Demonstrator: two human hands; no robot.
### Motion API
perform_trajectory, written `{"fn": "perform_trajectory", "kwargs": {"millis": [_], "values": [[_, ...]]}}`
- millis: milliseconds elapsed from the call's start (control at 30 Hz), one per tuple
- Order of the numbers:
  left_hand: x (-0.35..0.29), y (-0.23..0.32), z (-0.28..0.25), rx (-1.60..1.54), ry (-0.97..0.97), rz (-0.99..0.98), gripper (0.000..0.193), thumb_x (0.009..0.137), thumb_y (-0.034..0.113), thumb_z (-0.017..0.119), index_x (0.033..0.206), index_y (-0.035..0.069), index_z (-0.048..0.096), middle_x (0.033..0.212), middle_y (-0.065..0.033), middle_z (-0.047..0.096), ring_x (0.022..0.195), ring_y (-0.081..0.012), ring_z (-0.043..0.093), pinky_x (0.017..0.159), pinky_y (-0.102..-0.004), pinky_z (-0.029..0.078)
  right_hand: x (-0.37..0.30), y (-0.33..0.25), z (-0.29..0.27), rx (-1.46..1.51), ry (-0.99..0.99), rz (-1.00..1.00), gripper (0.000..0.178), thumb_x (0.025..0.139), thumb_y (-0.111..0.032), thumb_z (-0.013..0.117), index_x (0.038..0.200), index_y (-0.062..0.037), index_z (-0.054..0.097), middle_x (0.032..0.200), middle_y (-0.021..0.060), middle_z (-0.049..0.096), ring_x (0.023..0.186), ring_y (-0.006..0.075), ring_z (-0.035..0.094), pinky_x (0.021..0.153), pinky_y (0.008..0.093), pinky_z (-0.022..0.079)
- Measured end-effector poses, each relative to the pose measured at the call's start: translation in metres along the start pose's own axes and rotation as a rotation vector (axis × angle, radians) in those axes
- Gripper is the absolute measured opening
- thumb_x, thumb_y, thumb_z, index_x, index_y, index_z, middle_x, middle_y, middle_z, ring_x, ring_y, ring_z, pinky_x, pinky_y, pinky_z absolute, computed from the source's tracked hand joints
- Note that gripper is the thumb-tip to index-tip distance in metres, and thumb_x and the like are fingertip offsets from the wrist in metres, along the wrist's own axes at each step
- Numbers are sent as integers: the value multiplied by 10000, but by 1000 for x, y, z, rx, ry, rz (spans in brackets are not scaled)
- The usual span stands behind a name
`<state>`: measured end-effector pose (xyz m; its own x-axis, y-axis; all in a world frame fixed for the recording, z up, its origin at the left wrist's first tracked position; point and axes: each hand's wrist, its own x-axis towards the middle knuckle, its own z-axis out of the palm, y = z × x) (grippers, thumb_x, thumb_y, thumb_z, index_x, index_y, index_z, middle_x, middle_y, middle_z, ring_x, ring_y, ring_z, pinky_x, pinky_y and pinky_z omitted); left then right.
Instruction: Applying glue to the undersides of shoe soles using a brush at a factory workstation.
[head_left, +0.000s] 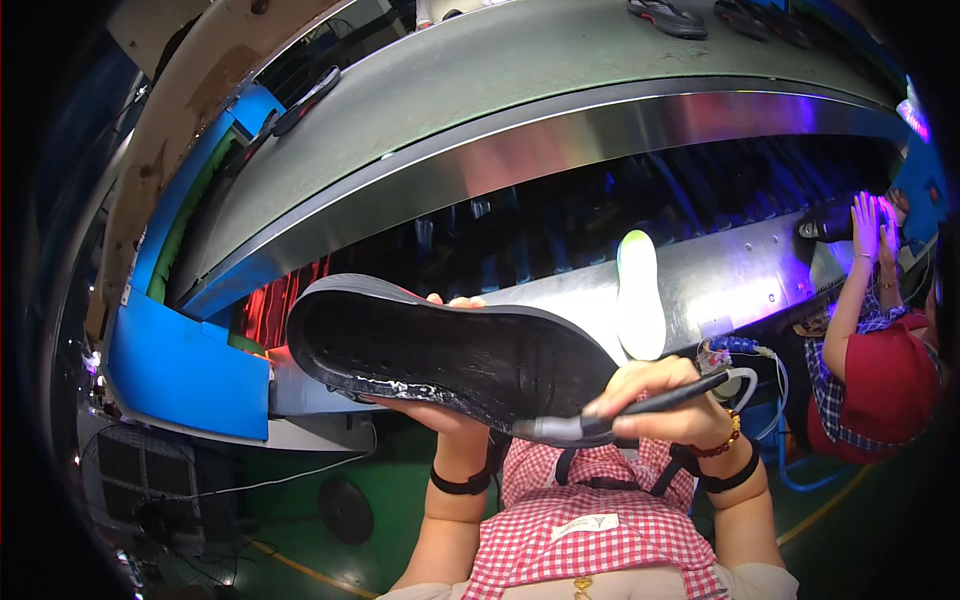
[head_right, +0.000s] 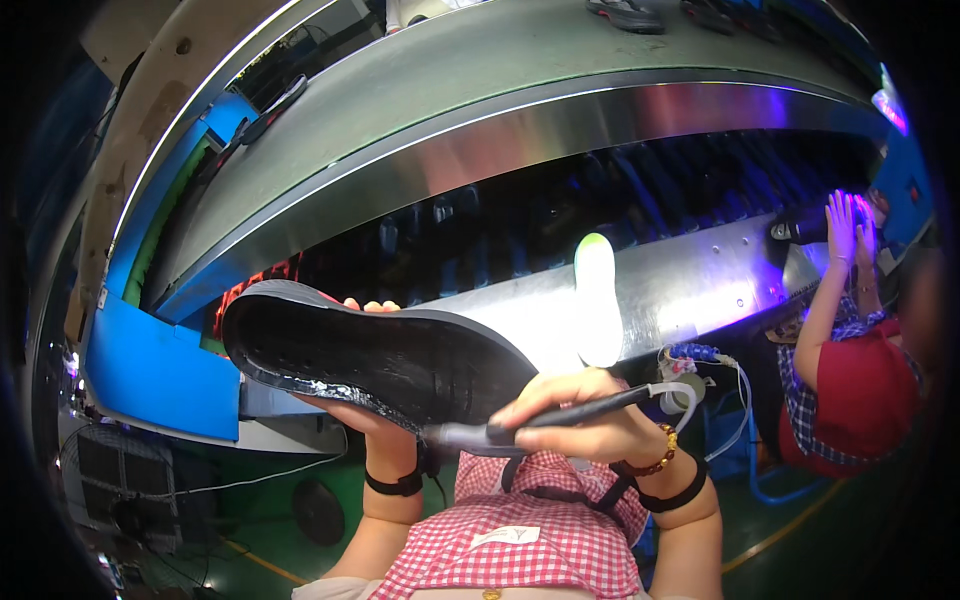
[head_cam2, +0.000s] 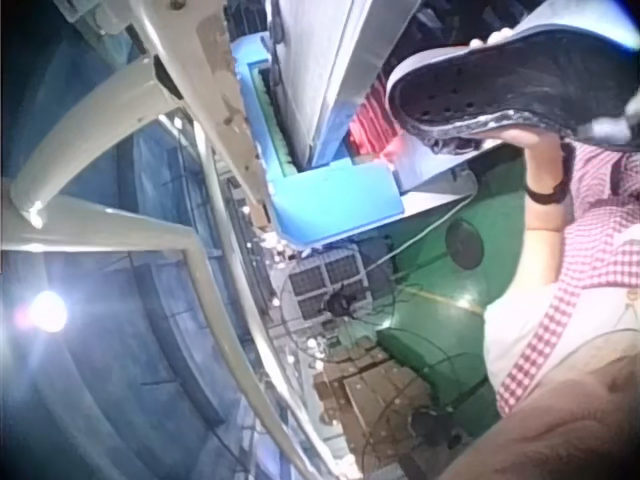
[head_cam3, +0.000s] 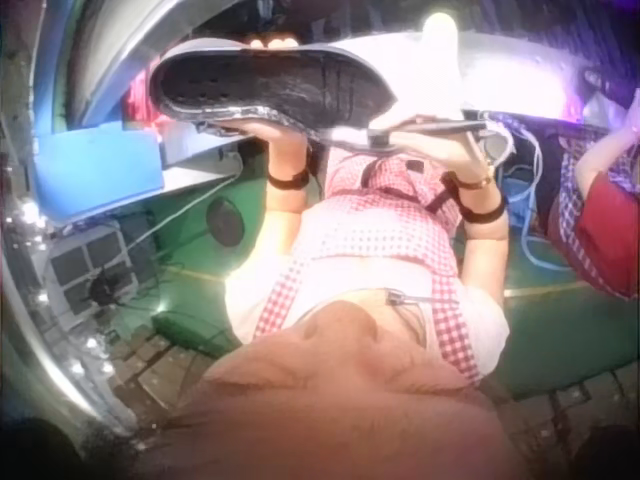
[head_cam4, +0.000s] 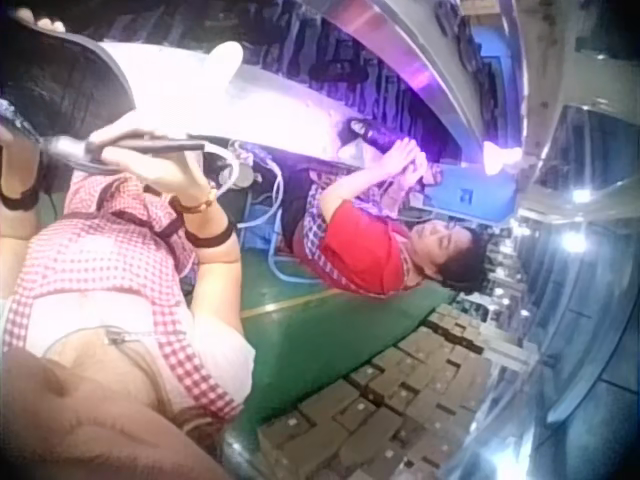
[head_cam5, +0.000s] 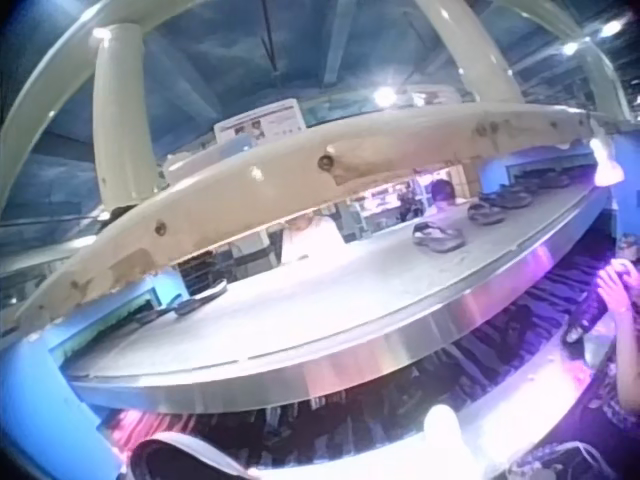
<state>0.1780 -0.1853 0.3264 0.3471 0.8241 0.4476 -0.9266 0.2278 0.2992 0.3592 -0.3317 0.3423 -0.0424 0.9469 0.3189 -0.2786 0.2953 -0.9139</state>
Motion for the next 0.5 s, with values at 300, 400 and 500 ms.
{"fn": "perform_trajectory", "kwargs": {"millis": [300, 400, 500], "values": [[11, -2, 16, 166, -114, 100, 897, 826, 751, 438, 1287, -17, 489, 1190, -132, 583, 1102, -308, 538, 1029, -451, 384, -9, 4, -15, -59, 2, -20, 254, 734, 21, 740, 986, 17, 703, 936, 143, 713, 811, 169, 656, 693, 257, 509], [14, -3, 20, 171, -91, 119, 895, 829, 749, 435, 1287, -19, 489, 1181, -129, 590, 1087, -304, 549, 1024, -448, 386, -9, 3, -19, -554, -145, -131, 227, 742, -63, 761, 966, -51, 727, 927, 48, 728, 834, 136, 654, 784, 286, 417], [16, -1, 21, 126, -104, 112, 902, 828, 754, 428, 1299, -14, 483, 1189, -131, 594, 1084, -303, 557, 1021, -448, 391, -11, -1, -22, -285, -241, -130, 221, 742, -75, 761, 958, -42, 729, 952, 67, 729, 836, 148, 648, 795, 296, 392]]}}
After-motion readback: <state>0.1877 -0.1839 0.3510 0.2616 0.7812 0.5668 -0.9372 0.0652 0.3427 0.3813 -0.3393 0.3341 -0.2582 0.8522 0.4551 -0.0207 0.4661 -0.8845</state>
